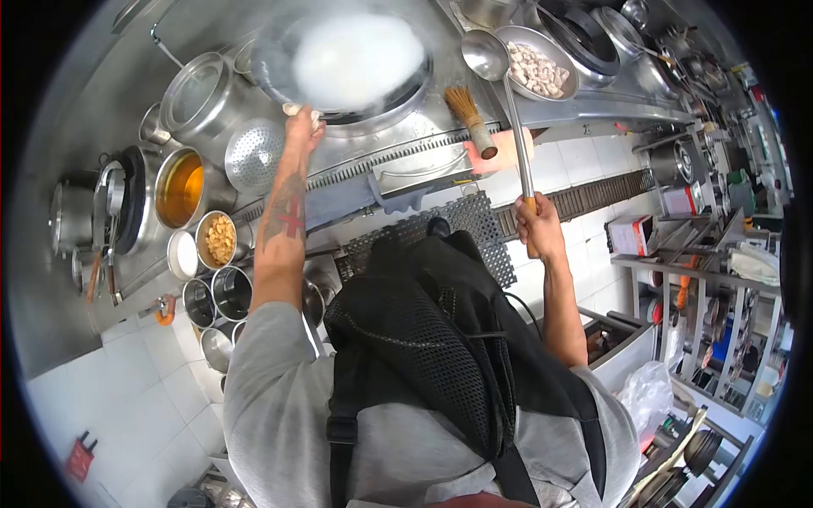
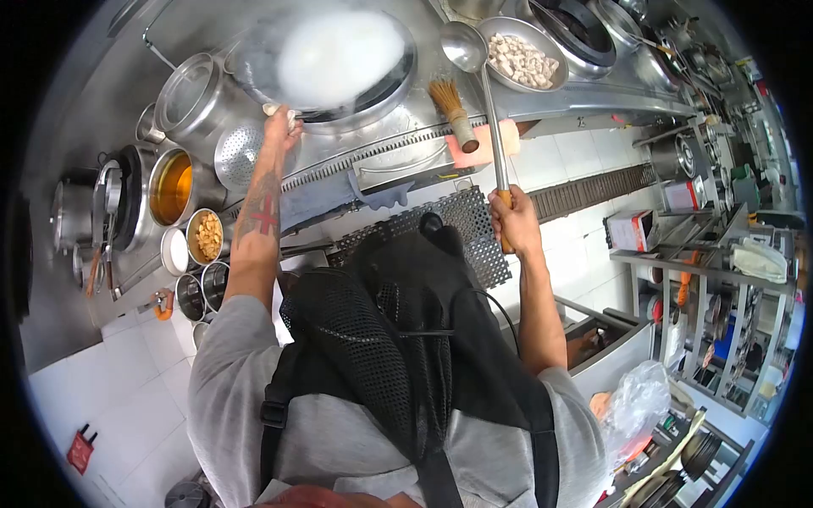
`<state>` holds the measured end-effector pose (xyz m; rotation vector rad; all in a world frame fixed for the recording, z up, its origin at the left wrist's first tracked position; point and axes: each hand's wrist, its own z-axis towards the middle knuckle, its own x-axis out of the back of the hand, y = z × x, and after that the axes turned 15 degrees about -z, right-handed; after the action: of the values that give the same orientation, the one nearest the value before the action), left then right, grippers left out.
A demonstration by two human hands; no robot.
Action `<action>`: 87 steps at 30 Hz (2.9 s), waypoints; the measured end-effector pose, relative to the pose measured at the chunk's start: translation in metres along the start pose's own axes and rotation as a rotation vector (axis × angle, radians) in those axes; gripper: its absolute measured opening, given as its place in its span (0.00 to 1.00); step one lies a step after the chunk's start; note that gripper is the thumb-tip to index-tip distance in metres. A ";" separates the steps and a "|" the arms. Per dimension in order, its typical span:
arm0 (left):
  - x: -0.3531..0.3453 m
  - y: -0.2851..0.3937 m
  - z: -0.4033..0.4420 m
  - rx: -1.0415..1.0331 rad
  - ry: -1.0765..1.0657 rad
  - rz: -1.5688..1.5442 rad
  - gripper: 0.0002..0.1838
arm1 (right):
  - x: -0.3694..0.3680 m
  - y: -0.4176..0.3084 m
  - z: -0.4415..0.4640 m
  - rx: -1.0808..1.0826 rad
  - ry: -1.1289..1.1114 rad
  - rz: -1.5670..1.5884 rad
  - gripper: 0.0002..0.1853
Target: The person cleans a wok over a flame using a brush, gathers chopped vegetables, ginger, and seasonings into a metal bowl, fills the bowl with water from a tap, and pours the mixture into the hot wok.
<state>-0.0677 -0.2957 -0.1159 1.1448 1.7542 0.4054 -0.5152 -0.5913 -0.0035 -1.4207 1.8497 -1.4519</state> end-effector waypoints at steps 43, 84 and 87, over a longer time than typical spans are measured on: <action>0.054 0.180 0.016 -0.244 -0.273 0.860 0.09 | -0.074 -0.117 0.123 0.319 0.064 -0.868 0.18; 0.055 -0.051 -0.188 0.013 0.082 -0.081 0.24 | -0.028 -0.175 0.135 0.116 -0.362 -0.139 0.11; 0.094 -0.027 -0.206 -0.055 0.200 -0.140 0.22 | -0.117 -0.234 0.161 0.203 -0.407 -0.366 0.09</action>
<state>-0.2660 -0.1866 -0.0868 0.9622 1.9717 0.4938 -0.2322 -0.5554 0.1101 -1.8505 1.2076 -1.3316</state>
